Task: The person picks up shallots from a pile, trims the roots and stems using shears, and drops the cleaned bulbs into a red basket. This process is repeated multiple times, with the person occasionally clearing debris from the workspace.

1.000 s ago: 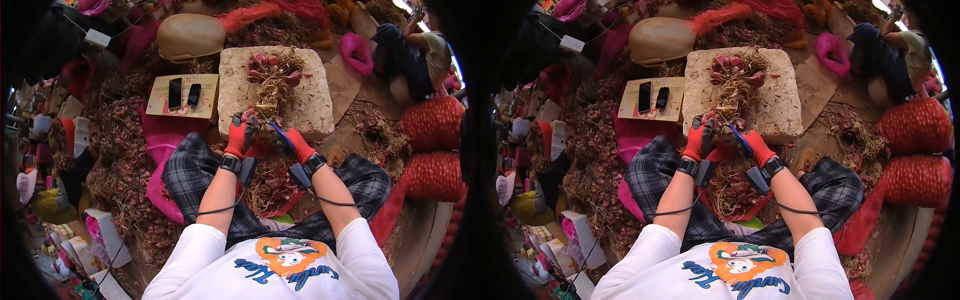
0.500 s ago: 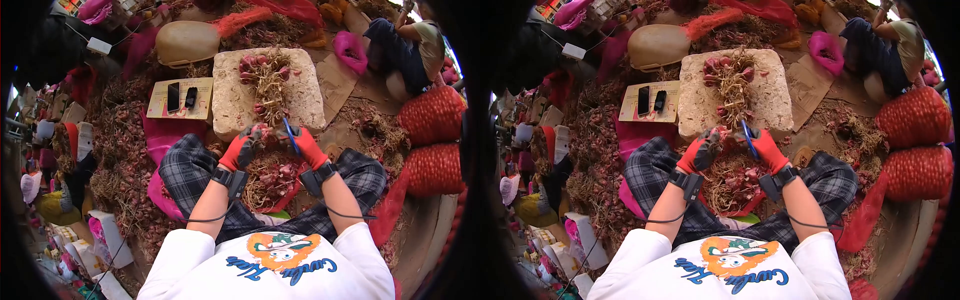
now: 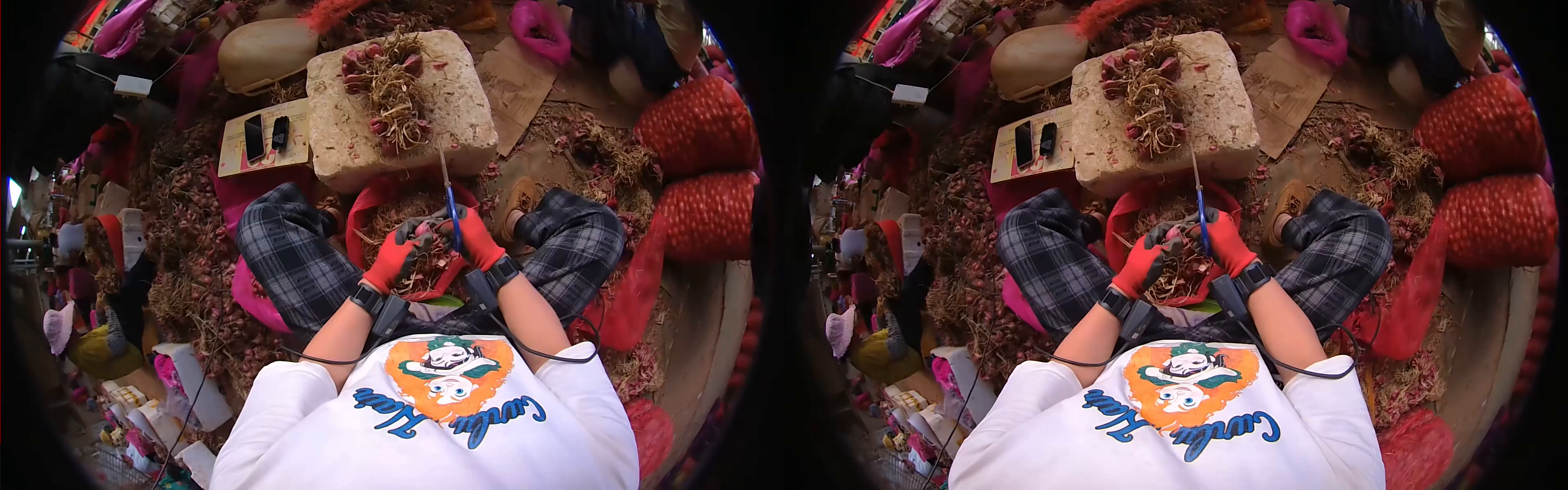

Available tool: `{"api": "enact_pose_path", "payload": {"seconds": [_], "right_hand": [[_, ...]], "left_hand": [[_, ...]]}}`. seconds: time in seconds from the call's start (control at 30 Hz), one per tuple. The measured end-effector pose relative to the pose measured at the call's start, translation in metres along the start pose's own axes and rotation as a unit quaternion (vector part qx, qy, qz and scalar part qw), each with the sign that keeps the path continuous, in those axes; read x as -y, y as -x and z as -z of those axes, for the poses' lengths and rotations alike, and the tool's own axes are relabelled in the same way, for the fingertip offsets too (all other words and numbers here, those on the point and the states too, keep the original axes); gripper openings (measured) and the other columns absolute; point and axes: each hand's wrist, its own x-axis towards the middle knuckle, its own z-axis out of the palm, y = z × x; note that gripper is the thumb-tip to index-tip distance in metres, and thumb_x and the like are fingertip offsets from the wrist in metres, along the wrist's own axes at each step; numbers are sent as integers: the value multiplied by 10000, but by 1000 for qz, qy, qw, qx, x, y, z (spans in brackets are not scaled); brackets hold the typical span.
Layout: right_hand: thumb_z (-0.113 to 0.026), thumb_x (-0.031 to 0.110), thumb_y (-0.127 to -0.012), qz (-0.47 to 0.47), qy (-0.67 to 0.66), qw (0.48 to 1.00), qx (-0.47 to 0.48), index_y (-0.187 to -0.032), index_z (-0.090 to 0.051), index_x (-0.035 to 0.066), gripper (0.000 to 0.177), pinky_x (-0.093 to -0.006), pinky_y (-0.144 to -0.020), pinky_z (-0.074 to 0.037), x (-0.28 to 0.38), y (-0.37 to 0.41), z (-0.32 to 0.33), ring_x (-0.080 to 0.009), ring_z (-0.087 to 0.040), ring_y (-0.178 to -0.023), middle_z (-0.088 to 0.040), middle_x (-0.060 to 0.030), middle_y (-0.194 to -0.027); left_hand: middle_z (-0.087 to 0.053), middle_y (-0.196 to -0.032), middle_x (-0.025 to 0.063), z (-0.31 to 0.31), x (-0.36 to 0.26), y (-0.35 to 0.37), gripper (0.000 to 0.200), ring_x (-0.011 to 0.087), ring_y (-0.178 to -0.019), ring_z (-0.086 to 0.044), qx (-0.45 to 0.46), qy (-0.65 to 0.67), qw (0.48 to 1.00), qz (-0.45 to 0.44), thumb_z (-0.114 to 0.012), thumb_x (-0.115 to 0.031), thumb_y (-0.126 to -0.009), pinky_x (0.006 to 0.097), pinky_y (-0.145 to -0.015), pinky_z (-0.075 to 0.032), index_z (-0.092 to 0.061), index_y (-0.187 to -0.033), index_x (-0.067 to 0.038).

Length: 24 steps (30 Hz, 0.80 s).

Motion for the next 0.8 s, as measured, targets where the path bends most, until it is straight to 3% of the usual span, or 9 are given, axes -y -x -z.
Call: {"api": "enact_pose_path", "payload": {"seconds": [0.13,0.23,0.47,0.57,0.67,0.7,0.73,0.77,0.8], "right_hand": [[-633,59,-753,6,22,1000,-19,-924,-592,26,179,-256,-521,-467,-21,-10,11,-106,-558,-578,-610,-42,-751],[-622,68,-774,178,227,957,-47,-1007,-584,-10,249,-247,-647,-491,-21,-12,-4,-99,-599,-697,-647,-62,-806],[-659,149,-750,-17,78,997,-7,-851,-640,12,171,-322,-616,-470,-11,-7,10,-168,-605,-664,-643,-67,-736],[-653,231,-762,98,405,898,-143,-819,-636,10,229,-354,-617,-465,-29,-24,29,-223,-615,-649,-628,-110,-704],[-622,185,-815,68,384,916,-91,-849,-629,26,163,-267,-501,-437,-49,-40,57,-88,-546,-538,-610,-21,-662],[-634,199,-817,72,381,919,-73,-863,-634,24,181,-262,-499,-434,-48,-45,55,-79,-541,-540,-606,-18,-658],[-653,211,-822,50,365,927,-69,-932,-649,30,211,-237,-489,-418,-24,-29,30,-51,-520,-542,-600,4,-657],[-651,197,-821,45,293,954,-54,-946,-650,33,206,-227,-487,-409,-12,-22,11,-45,-510,-541,-597,10,-663],[-649,183,-820,38,217,974,-41,-960,-652,36,203,-218,-485,-400,-5,-16,-3,-39,-501,-539,-595,17,-670]], "left_hand": [[-577,-897,-35,-2,-4,-2,237,37,-813,-501,-7,-122,992,1,-517,-231,-934,207,-744,-423,-578,-1081,-55],[-578,-865,-38,21,7,-6,243,39,-772,-497,17,-108,987,119,-508,-224,-921,203,-690,-417,-590,-1076,-55],[-632,-951,36,1,-13,3,277,106,-861,-563,-14,-177,977,-119,-577,-153,-863,252,-789,-446,-611,-1101,-16],[-613,-1080,69,26,17,-2,310,129,-959,-570,-63,-77,991,-91,-566,-139,-870,268,-841,-445,-576,-1164,-41],[-558,-1197,44,54,5,1,346,151,-1049,-547,-36,-503,813,-290,-535,-162,-911,254,-899,-434,-513,-1241,-61],[-550,-1212,49,51,2,4,336,159,-1054,-549,-65,-223,957,-175,-529,-171,-919,262,-896,-444,-513,-1239,-71],[-543,-1227,54,44,-3,6,327,167,-1058,-551,-85,84,992,-44,-522,-181,-926,269,-893,-454,-512,-1237,-81],[-535,-1242,59,38,-5,7,318,174,-1063,-552,-92,382,915,88,-516,-190,-933,276,-891,-463,-512,-1235,-91],[-556,-1196,41,39,-3,3,305,145,-1009,-563,-72,367,924,82,-500,-189,-945,263,-831,-484,-502,-1239,-111]]}}
